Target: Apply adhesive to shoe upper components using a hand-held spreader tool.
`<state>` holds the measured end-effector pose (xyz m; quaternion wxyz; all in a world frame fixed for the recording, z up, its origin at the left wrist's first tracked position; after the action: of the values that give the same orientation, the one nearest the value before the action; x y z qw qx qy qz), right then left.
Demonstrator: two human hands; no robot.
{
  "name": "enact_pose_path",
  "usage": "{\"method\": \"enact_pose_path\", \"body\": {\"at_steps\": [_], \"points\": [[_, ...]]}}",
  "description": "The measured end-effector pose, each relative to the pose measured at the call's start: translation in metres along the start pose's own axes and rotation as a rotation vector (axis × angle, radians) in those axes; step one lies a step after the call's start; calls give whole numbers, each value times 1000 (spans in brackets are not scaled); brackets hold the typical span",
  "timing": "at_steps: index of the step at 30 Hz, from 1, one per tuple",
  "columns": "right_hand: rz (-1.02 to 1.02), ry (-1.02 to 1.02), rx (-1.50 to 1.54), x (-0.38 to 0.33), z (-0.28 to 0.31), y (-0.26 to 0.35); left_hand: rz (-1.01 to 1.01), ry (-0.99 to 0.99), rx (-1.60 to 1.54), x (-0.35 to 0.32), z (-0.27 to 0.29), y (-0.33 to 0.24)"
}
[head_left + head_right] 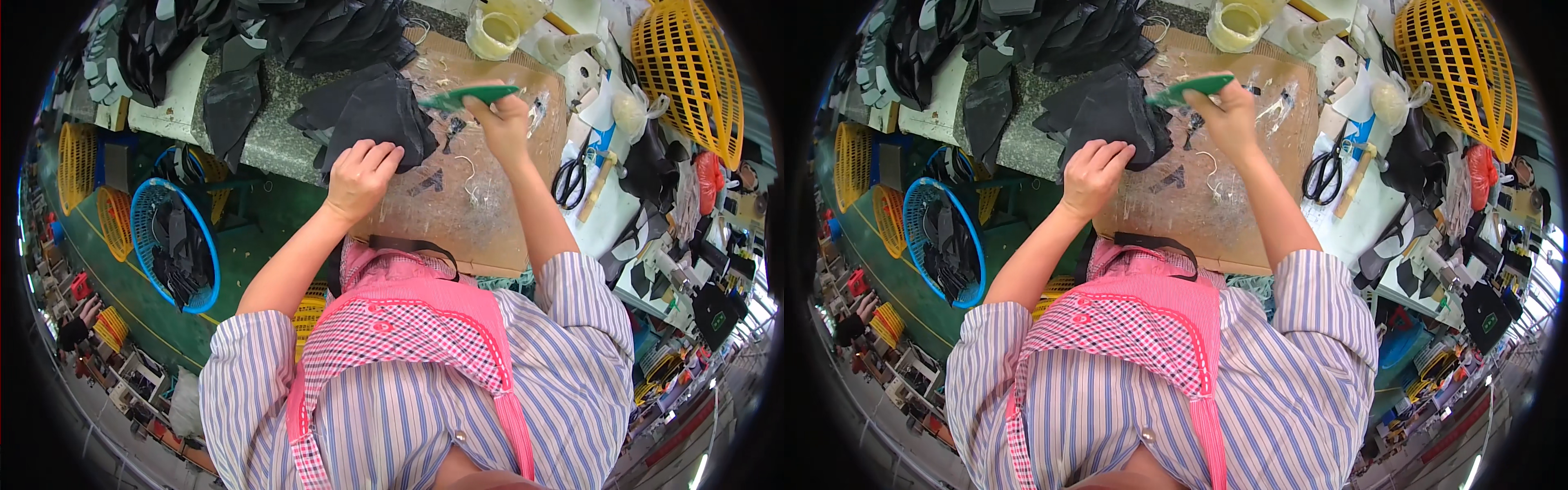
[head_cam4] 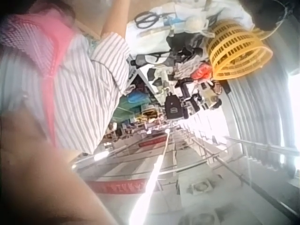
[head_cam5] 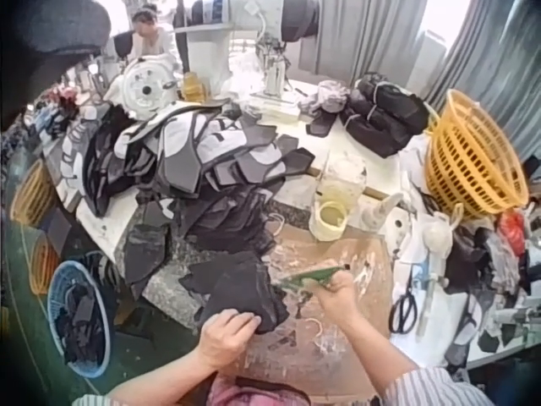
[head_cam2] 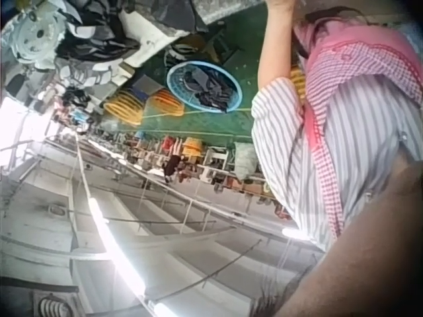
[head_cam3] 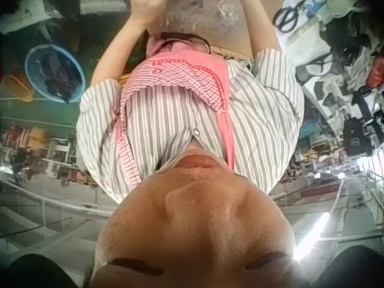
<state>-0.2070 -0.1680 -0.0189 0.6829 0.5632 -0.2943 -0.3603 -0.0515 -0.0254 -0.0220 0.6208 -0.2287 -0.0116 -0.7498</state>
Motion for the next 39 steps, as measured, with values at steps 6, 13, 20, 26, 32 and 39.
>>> {"method": "enact_pose_path", "body": {"at_steps": [6,13,20,26,32,39], "points": [[237,217,-296,-71,-3,8,27,16,-31,-8,-2,2],[259,171,-264,-53,-9,15,209,68,-287,4,2,9],[118,-385,15,34,53,1,1027,-262,-1358,17,23,90],[-121,-342,-717,81,65,-12,496,-615,-65,11,108,117],[-134,-471,-377,74,79,-22,520,-52,135,-49,56,166],[-34,23,112,58,-14,-20,359,159,-176,22,16,67]]}}
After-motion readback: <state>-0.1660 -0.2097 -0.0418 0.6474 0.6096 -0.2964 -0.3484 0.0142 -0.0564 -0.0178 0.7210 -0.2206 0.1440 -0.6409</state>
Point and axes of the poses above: each hand's wrist, its own x-axis towards the middle knuckle, its own z-axis out of the back of the hand, y = z × x, the point moved 1 cm from there along x, towards the middle knuckle, and after that the axes turned 4 degrees about y, right-handed, at the moved point
